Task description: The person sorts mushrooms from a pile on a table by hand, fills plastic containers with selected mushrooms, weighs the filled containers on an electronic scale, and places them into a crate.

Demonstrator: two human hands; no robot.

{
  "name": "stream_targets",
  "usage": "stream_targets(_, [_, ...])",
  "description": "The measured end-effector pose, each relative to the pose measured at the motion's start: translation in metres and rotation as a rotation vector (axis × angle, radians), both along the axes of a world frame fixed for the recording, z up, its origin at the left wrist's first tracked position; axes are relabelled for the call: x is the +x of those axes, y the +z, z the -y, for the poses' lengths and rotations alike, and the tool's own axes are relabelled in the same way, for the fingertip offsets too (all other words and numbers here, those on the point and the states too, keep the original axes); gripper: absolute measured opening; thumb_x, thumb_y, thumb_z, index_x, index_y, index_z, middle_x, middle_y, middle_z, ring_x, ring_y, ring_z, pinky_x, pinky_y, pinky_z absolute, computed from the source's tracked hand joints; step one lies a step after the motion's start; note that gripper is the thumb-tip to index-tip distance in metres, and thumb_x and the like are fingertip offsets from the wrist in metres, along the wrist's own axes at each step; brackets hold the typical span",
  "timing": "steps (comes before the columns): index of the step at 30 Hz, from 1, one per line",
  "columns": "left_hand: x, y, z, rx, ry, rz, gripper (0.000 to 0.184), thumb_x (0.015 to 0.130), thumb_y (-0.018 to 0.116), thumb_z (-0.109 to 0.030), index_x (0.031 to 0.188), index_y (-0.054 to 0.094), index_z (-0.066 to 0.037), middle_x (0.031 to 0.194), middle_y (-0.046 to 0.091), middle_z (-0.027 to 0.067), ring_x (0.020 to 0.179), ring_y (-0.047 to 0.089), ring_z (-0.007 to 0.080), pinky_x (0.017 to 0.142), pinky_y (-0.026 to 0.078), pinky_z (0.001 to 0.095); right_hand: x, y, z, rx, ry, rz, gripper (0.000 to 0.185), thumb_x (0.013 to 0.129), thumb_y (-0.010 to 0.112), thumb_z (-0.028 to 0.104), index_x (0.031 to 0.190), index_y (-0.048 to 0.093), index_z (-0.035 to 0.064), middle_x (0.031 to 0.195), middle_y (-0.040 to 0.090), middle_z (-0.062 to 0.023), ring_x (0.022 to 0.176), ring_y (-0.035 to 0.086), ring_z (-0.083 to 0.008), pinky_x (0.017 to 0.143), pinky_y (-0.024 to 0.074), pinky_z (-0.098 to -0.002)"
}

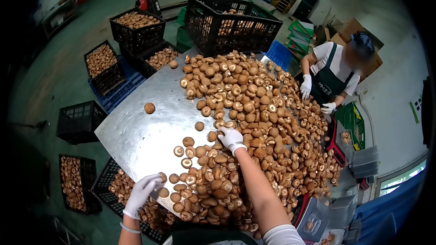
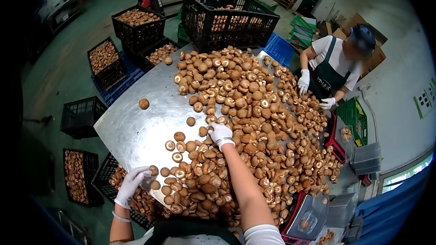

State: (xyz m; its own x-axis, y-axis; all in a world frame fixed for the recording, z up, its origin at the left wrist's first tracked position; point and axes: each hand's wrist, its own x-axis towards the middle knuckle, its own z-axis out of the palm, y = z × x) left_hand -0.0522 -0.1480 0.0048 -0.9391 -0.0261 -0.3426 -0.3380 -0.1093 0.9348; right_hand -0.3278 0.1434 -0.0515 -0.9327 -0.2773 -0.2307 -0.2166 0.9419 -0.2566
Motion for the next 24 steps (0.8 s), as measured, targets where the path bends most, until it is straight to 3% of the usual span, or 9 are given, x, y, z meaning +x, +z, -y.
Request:
stream_targets(3, [-0.011,0.0,0.016,-0.07,0.115,-0.025,0.032,0.096,0.053,-0.014,0.122,0.055,0.005,0.106,0.066,0.0091,0.098,0.061,0.0151,0.09,0.047,0.0277,0.025,0.034,0.006,-0.133,0.124,-0.305,0.032,0.087,0.059,0.037,0.116,0.063,0.0224,0.095,0.064,-0.0149,0.078,0.064,-0.0309,0.07,0.0519,-0.0397])
stream_targets(6, [-0.037,0.001,0.033,-0.179,0.233,-0.04,0.027,0.095,0.051,-0.011,0.116,0.059,0.004,0.102,0.066,0.009,0.096,0.062,0.017,0.089,0.049,0.0281,0.07,0.07,0.026,-0.334,0.501,0.104,0.047,0.089,0.055,0.05,0.122,0.059,0.0181,0.112,0.066,-0.0072,0.088,0.067,-0.026,0.076,0.0532,-0.033])
stream_targets(8, [-0.064,0.005,0.028,-0.23,0.276,-0.072,0.027,0.094,0.051,-0.009,0.116,0.059,0.004,0.1,0.066,0.0098,0.095,0.062,0.0174,0.088,0.05,0.0286,0.085,0.067,0.04,-0.488,0.557,-0.038,0.041,0.087,0.059,0.045,0.115,0.062,0.0149,0.104,0.067,-0.0091,0.084,0.067,-0.0275,0.072,0.0534,-0.0338])
stream_targets(10, [-0.097,0.004,0.012,-0.399,0.287,-0.206,0.025,0.092,0.053,-0.008,0.114,0.06,0.002,0.105,0.065,0.0102,0.097,0.061,0.0167,0.087,0.05,0.0288,0.072,0.041,0.05,-0.237,0.392,-0.076,0.031,0.086,0.062,0.037,0.102,0.064,0.0102,0.095,0.066,-0.0107,0.083,0.065,-0.0289,0.069,0.0529,-0.0364])
stream_targets(12, [-0.125,-0.004,-0.023,-0.204,0.301,-0.268,0.025,0.09,0.055,-0.007,0.113,0.062,0.0,0.111,0.063,0.0125,0.099,0.061,0.0195,0.084,0.051,0.0286,0.068,0.007,0.057,-0.011,0.405,-0.207,0.022,0.077,0.066,0.025,0.089,0.062,0.0072,0.085,0.061,-0.0116,0.08,0.062,-0.0292,0.067,0.0516,-0.0391])
stream_targets(15, [-0.166,-0.065,-0.049,-0.619,0.074,-0.419,0.031,0.085,0.059,-0.009,0.115,0.062,-0.004,0.12,0.059,0.0159,0.105,0.058,0.0297,0.092,0.048,0.0337,0.075,-0.004,0.069,0.053,0.43,-0.169,0.025,0.072,0.067,0.025,0.089,0.062,0.0079,0.086,0.061,-0.012,0.086,0.061,-0.03,0.071,0.0507,-0.0409])
stream_targets(18, [-0.178,-0.096,-0.067,-0.787,-0.142,-0.48,0.036,0.082,0.063,-0.012,0.118,0.062,-0.009,0.122,0.058,0.0164,0.108,0.054,0.035,0.099,0.042,0.0381,0.074,-0.005,0.061,-0.104,0.372,-0.241,0.02,0.075,0.065,0.024,0.086,0.063,0.0079,0.081,0.062,-0.0126,0.077,0.062,-0.0304,0.069,0.0508,-0.0398])
stream_targets(21, [-0.178,-0.087,-0.06,-0.671,-0.131,-0.46,0.036,0.082,0.062,-0.008,0.118,0.062,-0.009,0.119,0.059,0.0158,0.106,0.055,0.0312,0.095,0.044,0.0361,0.055,0.016,0.029,-0.632,0.143,0.105,0.027,0.079,0.068,0.023,0.101,0.065,0.0077,0.085,0.063,-0.0099,0.073,0.062,-0.0219,0.068,0.0498,-0.0311])
stream_targets(24, [-0.172,-0.09,-0.049,-0.433,-0.084,-0.319,0.034,0.086,0.06,-0.006,0.12,0.06,-0.006,0.111,0.061,0.0122,0.106,0.054,0.0257,0.094,0.044,0.0329,0.042,0.024,0.005,-0.935,0.007,0.466,0.027,0.085,0.067,0.02,0.109,0.064,0.0063,0.093,0.064,-0.0021,0.085,0.059,-0.0139,0.076,0.0469,-0.0239])
